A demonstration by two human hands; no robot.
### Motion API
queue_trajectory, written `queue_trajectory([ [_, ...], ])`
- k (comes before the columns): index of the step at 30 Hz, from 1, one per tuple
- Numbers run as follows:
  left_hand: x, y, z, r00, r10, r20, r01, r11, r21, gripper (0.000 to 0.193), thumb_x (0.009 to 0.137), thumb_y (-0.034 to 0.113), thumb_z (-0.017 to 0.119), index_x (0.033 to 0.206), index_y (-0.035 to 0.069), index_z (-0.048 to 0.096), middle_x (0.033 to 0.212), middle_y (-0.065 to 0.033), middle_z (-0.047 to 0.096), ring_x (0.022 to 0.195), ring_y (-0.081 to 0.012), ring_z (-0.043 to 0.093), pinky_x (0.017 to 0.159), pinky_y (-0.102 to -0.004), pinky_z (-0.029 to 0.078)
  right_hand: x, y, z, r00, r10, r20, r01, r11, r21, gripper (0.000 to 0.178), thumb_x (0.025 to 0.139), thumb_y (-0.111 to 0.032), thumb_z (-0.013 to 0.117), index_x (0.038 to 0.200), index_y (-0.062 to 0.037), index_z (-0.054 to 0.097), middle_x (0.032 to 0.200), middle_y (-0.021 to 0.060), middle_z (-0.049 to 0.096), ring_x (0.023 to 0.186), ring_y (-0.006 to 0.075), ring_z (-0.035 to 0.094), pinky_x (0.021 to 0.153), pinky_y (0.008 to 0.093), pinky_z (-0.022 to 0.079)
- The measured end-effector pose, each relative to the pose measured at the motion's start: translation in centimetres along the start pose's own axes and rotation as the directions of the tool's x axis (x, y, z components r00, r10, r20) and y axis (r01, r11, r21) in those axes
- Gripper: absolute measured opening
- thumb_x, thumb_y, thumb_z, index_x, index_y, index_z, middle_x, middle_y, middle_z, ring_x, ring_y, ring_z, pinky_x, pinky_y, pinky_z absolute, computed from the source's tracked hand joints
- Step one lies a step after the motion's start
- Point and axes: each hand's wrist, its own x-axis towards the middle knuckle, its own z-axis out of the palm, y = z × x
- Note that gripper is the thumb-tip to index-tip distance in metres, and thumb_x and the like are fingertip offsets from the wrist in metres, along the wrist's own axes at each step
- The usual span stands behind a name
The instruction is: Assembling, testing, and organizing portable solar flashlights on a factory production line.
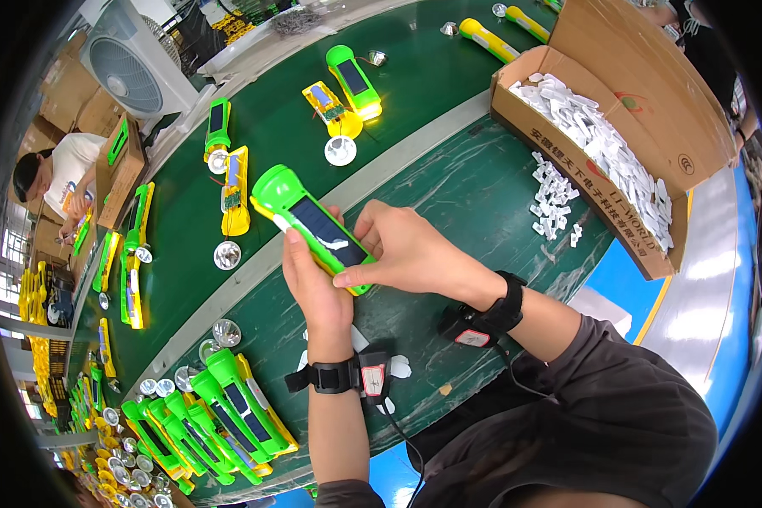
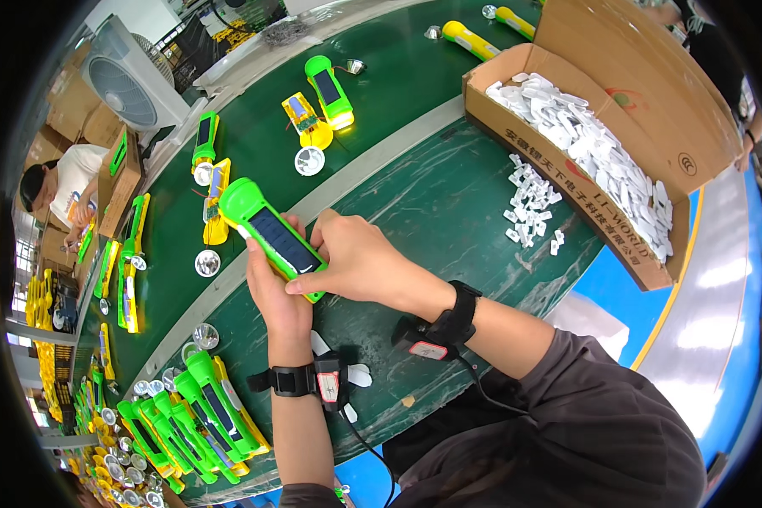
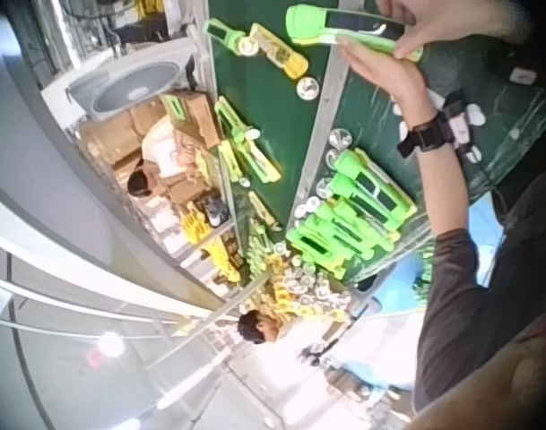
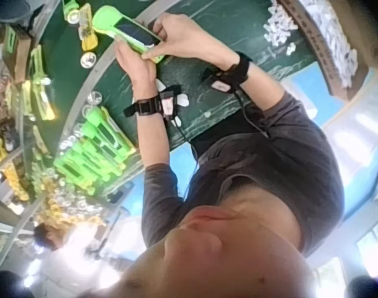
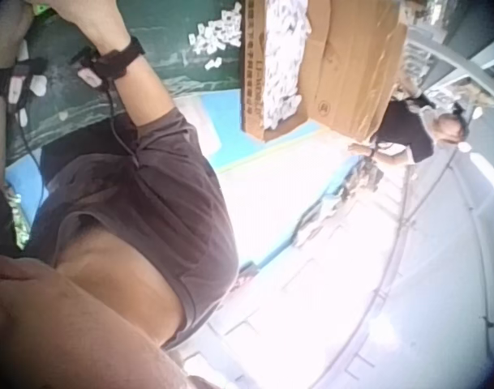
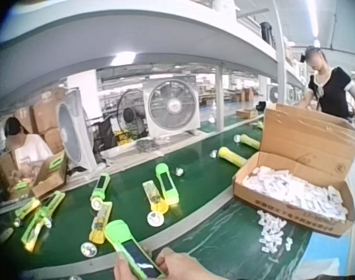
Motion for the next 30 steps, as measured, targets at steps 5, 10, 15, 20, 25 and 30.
queue_trajectory([
  [5,0.2,-0.1,0.0,0.997,-0.059,-0.06,0.05,0.99,-0.135,0.047,0.101,0.039,0.033,0.122,-0.001,0.047,0.114,-0.014,0.058,0.107,-0.0244,0.056,0.095,-0.0389,0.045,-0.3,1.1,1.3,0.945,-0.252,-0.208,0.231,0.966,-0.12,0.043,0.07,-0.022,0.082,0.093,0.0052,0.057,0.086,0.0146,0.059,0.073,0.0214,0.063,0.068,0.0312,0.053],
  [10,0.5,0.2,-1.0,0.997,-0.078,-0.024,0.069,0.961,-0.267,0.046,0.1,0.041,0.035,0.122,0.004,0.048,0.106,-0.009,0.058,0.099,-0.0224,0.057,0.09,-0.0395,0.047,-0.5,-0.1,2.2,0.981,-0.133,-0.138,0.142,0.988,0.055,0.029,0.072,-0.014,0.079,0.085,0.0034,0.061,0.097,0.0125,0.056,0.084,0.0235,0.062,0.07,0.0315,0.053],
  [15,1.1,0.2,-1.8,0.983,-0.123,0.137,0.178,0.823,-0.539,0.051,0.096,0.047,0.042,0.124,0.004,0.048,0.097,-0.0045,0.056,0.088,-0.0162,0.055,0.078,-0.0311,0.047,-0.9,0.2,3.7,0.893,-0.329,-0.306,0.355,0.934,0.032,0.03,0.071,-0.014,0.078,0.089,0.0038,0.062,0.099,0.0112,0.057,0.086,0.026,0.061,0.073,0.0342,0.051],
  [20,0.4,1.0,-1.1,0.989,-0.125,0.077,0.146,0.848,-0.51,0.053,0.093,0.049,0.045,0.124,0.006,0.049,0.097,-0.0037,0.055,0.089,-0.0152,0.055,0.077,-0.0298,0.046,-1.0,-0.4,3.4,0.868,-0.404,-0.29,0.445,0.891,0.09,0.047,0.069,-0.017,0.079,0.108,0.0013,0.06,0.102,0.0138,0.056,0.089,0.03,0.059,0.077,0.0355,0.05],
  [25,0.3,-0.1,-0.8,0.997,-0.064,0.046,0.072,0.976,-0.205,0.042,0.102,0.039,0.033,0.127,0.008,0.046,0.115,-0.0066,0.056,0.108,-0.0195,0.054,0.094,-0.0364,0.043,-0.6,0.4,2.0,0.87,-0.404,-0.282,0.373,0.914,-0.161,0.047,0.067,-0.01,0.074,0.11,0.0005,0.059,0.095,0.016,0.059,0.09,0.0347,0.059,0.079,0.0396,0.049],
  [30,0.6,-0.1,-1.1,1.0,-0.022,-0.003,0.021,0.993,-0.118,0.042,0.102,0.038,0.033,0.129,0.007,0.043,0.122,-0.0073,0.053,0.114,-0.0208,0.051,0.099,-0.0387,0.039,0.1,-0.4,0.2,0.898,-0.381,-0.221,0.342,0.919,-0.194,0.039,0.072,-0.005,0.069,0.108,0.004,0.06,0.097,0.0225,0.063,0.088,0.0374,0.063,0.075,0.0391,0.05],
])
